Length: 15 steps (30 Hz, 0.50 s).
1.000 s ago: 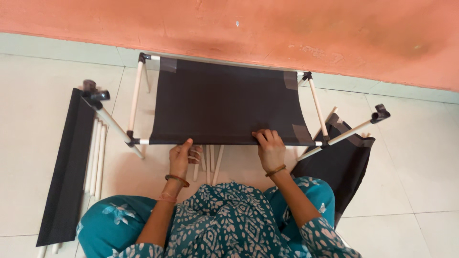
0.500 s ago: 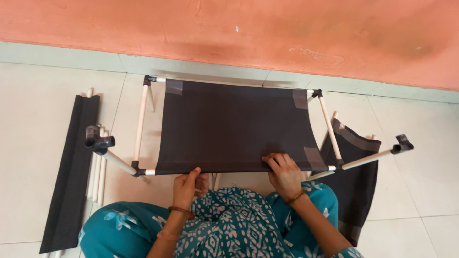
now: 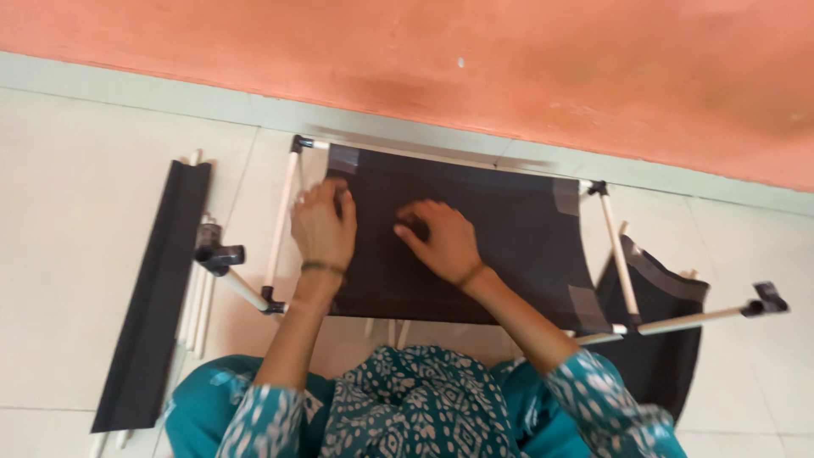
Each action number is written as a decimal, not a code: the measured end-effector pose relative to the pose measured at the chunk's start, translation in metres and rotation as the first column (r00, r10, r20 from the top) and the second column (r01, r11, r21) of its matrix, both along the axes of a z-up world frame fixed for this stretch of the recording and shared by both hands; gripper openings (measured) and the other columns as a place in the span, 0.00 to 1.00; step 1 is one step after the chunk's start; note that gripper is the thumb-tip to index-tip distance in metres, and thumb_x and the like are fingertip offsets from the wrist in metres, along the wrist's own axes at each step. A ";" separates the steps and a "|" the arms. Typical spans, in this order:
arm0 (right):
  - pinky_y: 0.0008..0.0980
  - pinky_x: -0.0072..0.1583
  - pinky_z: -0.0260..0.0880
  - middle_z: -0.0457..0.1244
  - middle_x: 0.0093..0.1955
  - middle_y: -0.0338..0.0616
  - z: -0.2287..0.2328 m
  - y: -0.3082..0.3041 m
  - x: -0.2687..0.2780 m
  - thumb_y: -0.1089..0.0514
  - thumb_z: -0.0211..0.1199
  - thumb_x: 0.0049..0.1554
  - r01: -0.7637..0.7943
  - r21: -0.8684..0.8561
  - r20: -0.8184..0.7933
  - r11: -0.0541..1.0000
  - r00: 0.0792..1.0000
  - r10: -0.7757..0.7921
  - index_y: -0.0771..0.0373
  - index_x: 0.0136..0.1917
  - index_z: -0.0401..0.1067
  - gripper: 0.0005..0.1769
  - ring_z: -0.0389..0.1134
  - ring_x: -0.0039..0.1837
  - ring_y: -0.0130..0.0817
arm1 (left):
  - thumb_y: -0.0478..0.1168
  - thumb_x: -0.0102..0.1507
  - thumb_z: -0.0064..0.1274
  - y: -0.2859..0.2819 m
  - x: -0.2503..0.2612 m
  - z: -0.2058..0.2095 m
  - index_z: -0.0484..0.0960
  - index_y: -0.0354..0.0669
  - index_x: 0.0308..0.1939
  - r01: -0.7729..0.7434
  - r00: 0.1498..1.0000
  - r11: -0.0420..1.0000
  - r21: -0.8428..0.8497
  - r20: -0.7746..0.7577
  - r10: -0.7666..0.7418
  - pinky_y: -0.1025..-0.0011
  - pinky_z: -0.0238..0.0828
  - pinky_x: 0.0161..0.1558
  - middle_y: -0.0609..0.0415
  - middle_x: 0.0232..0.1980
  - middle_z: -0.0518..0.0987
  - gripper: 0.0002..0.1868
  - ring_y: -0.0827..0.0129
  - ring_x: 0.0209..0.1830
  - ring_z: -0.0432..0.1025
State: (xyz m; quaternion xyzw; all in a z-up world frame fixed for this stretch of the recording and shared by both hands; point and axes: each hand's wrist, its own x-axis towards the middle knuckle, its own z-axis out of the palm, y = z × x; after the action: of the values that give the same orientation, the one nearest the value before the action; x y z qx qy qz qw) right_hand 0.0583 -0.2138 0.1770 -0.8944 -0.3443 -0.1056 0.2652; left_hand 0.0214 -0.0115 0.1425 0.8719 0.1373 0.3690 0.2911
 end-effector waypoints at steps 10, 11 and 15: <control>0.52 0.67 0.57 0.66 0.58 0.49 -0.062 0.158 0.119 0.42 0.66 0.53 0.095 0.068 0.076 0.993 0.992 -0.100 0.58 0.62 0.72 0.28 0.64 0.62 0.51 | 0.43 0.62 0.55 0.065 0.084 -0.060 0.77 0.41 0.55 -0.356 0.846 0.934 -0.019 -0.432 0.314 0.50 0.75 0.44 0.45 0.51 0.79 0.19 0.46 0.48 0.76; 0.54 0.67 0.56 0.65 0.58 0.50 -0.067 0.171 0.126 0.39 0.65 0.53 0.123 0.053 0.033 0.991 0.992 -0.125 0.58 0.63 0.71 0.30 0.63 0.63 0.52 | 0.43 0.64 0.54 0.065 0.084 -0.064 0.77 0.41 0.56 -0.359 0.847 0.930 -0.077 -0.445 0.290 0.49 0.75 0.45 0.44 0.51 0.79 0.17 0.45 0.48 0.77; 0.58 0.69 0.51 0.65 0.61 0.51 -0.077 0.214 0.140 0.29 0.59 0.54 0.207 -0.221 -0.121 0.953 0.964 -0.238 0.56 0.60 0.73 0.34 0.62 0.66 0.52 | 0.42 0.67 0.53 0.056 0.077 -0.066 0.76 0.42 0.58 -0.344 0.875 0.937 -0.059 -0.383 0.297 0.50 0.76 0.42 0.44 0.49 0.81 0.17 0.45 0.43 0.78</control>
State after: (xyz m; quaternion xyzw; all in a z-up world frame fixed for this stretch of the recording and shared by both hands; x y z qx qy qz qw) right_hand 0.1985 0.0000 0.1004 -0.9555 -0.2300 -0.0328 0.1817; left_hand 0.0982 0.0446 0.0769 0.8705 0.3549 0.2328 0.2491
